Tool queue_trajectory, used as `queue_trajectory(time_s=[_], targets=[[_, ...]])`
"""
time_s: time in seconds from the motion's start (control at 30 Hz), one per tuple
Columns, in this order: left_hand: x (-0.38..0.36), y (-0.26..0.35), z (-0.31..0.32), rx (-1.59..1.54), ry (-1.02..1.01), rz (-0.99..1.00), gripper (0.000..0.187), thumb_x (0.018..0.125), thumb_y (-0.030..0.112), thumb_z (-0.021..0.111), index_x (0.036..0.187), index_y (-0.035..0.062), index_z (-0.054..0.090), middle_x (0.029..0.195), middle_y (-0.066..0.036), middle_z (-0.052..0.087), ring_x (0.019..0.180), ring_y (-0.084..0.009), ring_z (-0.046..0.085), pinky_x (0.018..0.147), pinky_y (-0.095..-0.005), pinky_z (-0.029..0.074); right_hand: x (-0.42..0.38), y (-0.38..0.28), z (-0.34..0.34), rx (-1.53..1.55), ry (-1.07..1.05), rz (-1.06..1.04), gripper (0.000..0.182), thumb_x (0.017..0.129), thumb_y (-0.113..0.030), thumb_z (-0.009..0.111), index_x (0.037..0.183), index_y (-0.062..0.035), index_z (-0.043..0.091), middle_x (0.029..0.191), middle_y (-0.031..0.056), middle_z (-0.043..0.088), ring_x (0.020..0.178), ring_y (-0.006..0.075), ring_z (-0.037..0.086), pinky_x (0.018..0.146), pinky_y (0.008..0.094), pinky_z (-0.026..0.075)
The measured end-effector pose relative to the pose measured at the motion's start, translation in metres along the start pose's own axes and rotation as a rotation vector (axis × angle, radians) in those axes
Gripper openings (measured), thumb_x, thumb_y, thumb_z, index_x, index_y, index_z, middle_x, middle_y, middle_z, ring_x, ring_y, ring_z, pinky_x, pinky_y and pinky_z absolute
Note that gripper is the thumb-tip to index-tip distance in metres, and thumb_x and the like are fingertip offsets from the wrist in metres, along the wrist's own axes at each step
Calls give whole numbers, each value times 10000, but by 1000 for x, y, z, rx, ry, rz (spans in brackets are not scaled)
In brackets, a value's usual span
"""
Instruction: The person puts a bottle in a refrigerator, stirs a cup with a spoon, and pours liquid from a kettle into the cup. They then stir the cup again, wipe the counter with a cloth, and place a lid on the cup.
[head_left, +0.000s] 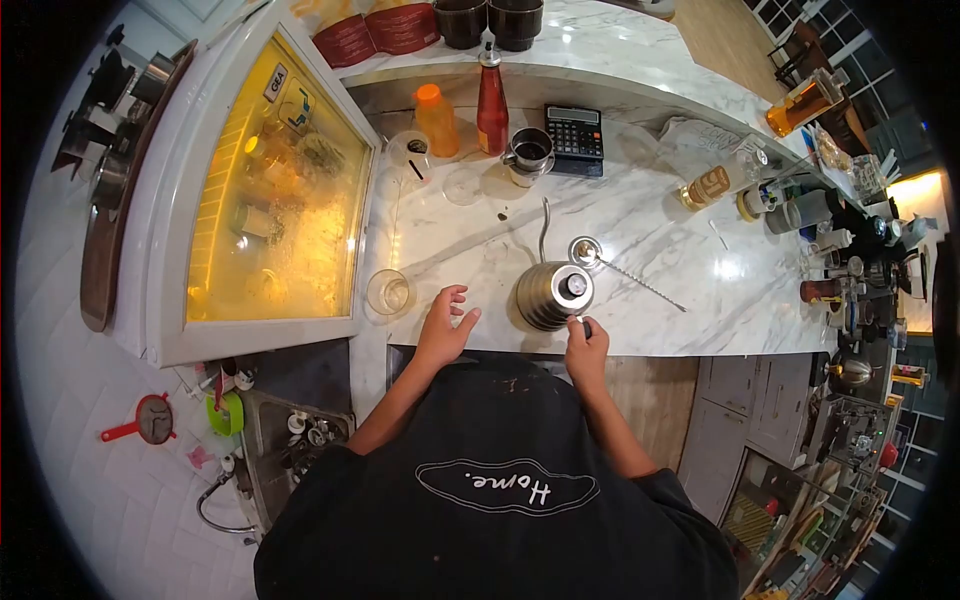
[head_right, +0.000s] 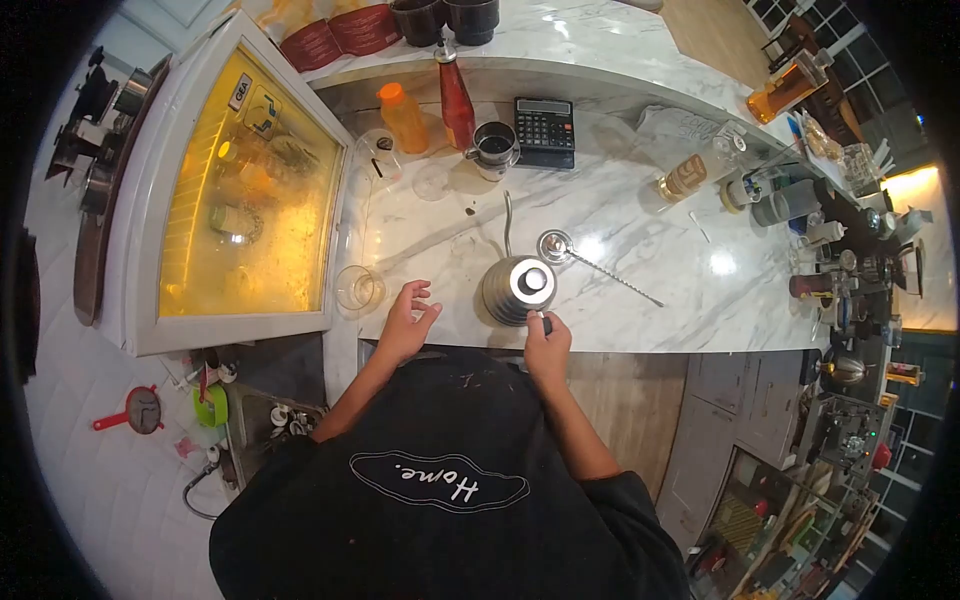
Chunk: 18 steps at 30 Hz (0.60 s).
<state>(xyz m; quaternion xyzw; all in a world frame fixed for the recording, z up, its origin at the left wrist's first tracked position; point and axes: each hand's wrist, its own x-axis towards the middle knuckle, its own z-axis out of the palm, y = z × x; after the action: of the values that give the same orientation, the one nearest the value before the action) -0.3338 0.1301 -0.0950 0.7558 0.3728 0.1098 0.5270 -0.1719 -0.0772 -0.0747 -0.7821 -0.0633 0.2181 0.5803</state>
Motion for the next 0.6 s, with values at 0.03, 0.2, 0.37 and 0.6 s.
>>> queue_trajectory(time_s=[0.03,0.2,0.37,0.6], targets=[[-1,1,1,9,4,6,529,919,258,751,1357,57,534,1219,-159,622,1014,-249,629,902,-386,528,-1,-5,-6,1,13,1,351,972,-206,677,714,2,562,612,-17,471,600,82,416,544,316,346],[-8,7,26,21,-7,-5,516,923,261,747,1351,58,543,1213,-161,616,1011,-248,629,893,-388,531,8,-23,-51,-21,63,-73,362,971,-164,658,686,-12,497,632,-40,401,624,68,368,540,311,309],[-8,30,70,22,-17,-4,499,927,264,741,1340,61,548,1213,-165,619,1024,-263,634,893,-397,535,52,-42,-111,11,63,-160,365,969,-157,648,684,-15,471,637,-38,384,630,71,359,549,314,304],[-4,54,113,249,27,126,457,923,272,738,1297,71,569,1239,-191,620,1138,-344,629,936,-440,527,142,-35,-156,-68,76,-212,321,957,-200,661,745,32,590,625,15,491,613,107,432,570,323,374]])
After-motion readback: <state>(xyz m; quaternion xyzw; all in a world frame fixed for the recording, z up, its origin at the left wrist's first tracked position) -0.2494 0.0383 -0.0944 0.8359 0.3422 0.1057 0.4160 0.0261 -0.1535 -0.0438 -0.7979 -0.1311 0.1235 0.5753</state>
